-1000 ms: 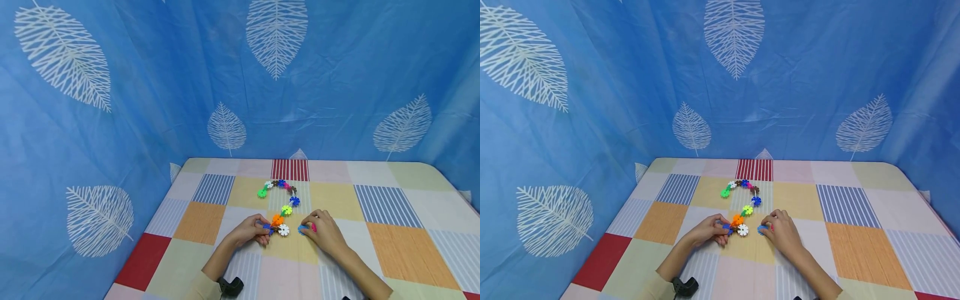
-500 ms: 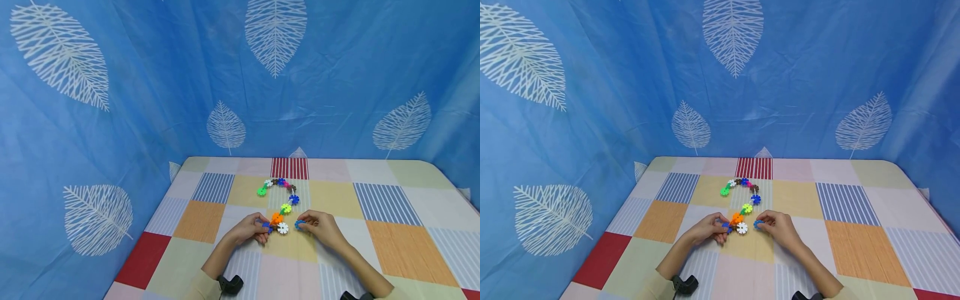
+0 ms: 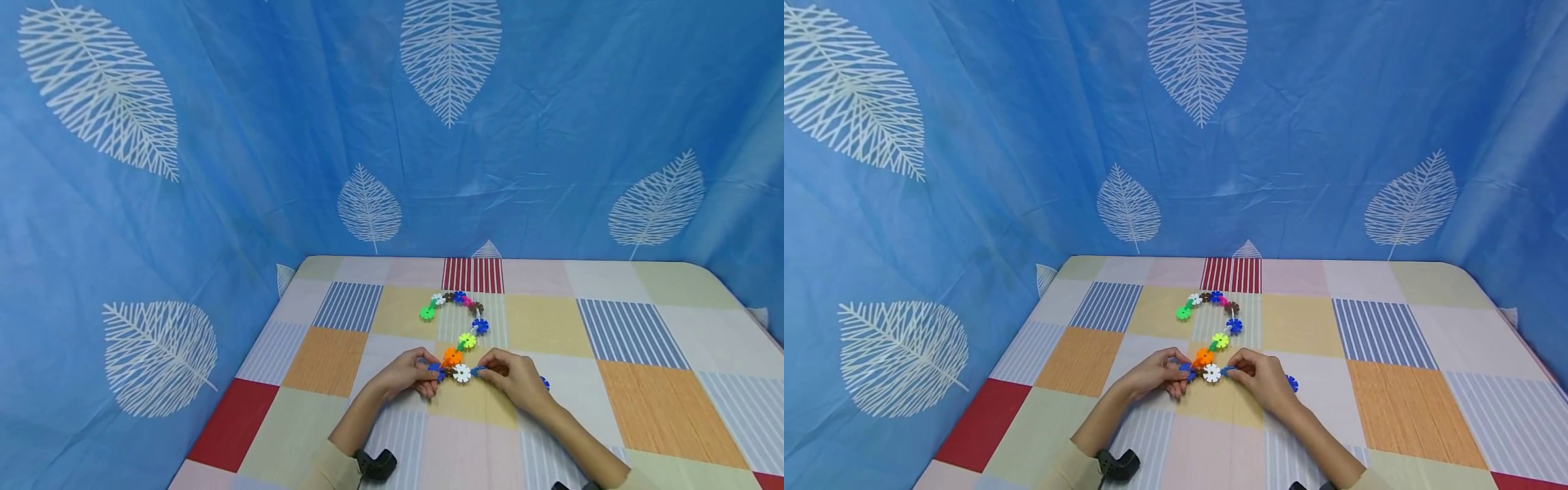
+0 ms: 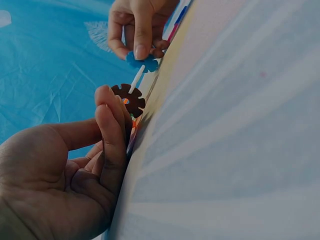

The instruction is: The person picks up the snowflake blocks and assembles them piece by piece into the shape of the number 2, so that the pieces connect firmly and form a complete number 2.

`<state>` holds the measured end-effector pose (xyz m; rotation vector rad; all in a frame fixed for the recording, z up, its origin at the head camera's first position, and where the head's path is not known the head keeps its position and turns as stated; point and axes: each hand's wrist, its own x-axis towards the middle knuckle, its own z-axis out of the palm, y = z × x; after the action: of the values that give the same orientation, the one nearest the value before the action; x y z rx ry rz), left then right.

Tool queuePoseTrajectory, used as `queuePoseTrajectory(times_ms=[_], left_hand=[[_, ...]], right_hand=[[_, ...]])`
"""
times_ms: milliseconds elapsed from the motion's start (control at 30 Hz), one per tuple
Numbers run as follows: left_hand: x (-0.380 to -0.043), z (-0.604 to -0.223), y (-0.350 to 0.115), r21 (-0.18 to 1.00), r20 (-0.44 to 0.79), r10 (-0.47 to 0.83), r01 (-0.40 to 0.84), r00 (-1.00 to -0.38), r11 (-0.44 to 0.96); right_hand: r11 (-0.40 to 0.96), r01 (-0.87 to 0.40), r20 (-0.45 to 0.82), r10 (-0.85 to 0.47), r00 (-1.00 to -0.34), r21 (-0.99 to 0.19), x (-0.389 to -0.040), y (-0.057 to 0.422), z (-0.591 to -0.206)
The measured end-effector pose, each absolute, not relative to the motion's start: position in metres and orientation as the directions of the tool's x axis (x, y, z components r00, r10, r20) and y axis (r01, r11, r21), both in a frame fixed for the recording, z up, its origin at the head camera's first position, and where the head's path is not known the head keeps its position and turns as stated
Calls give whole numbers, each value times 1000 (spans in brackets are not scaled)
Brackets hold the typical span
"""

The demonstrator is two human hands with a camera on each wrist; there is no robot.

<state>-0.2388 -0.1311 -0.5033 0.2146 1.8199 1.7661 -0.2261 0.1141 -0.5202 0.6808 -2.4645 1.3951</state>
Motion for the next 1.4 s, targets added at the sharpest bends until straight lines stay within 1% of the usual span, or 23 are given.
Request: queuePoseTrajectory(times_ms=[300, 567, 800, 1067, 1233, 1300, 1400], left_hand=[[-239, -505, -130, 954, -294, 508, -282, -810, 101], [-238, -506, -128, 955, -292, 505, -280, -813, 101], [-237, -505, -125, 956, -290, 492, -270, -821, 113], [-238, -505, -121, 960, -280, 448, -248, -849, 130], [-239, -502, -121, 959, -282, 428, -241, -859, 148], [-239, -502, -123, 959, -283, 437, -240, -854, 152], [-240, -501, -129, 956, -290, 479, -225, -829, 188]], right_hand=[[468, -560, 490, -275, -827, -683, -227, 115, -525], [488, -581, 513, -281, -811, -651, -227, 117, -527], [431, -600, 524, -295, -799, -674, -227, 115, -531], [368, -643, 573, -293, -765, -671, -227, 113, -535], [361, -648, 584, -283, -761, -670, -228, 110, -535], [362, -644, 574, -293, -765, -673, -228, 110, -534], [373, -647, 562, -320, -763, -665, -229, 114, -532]])
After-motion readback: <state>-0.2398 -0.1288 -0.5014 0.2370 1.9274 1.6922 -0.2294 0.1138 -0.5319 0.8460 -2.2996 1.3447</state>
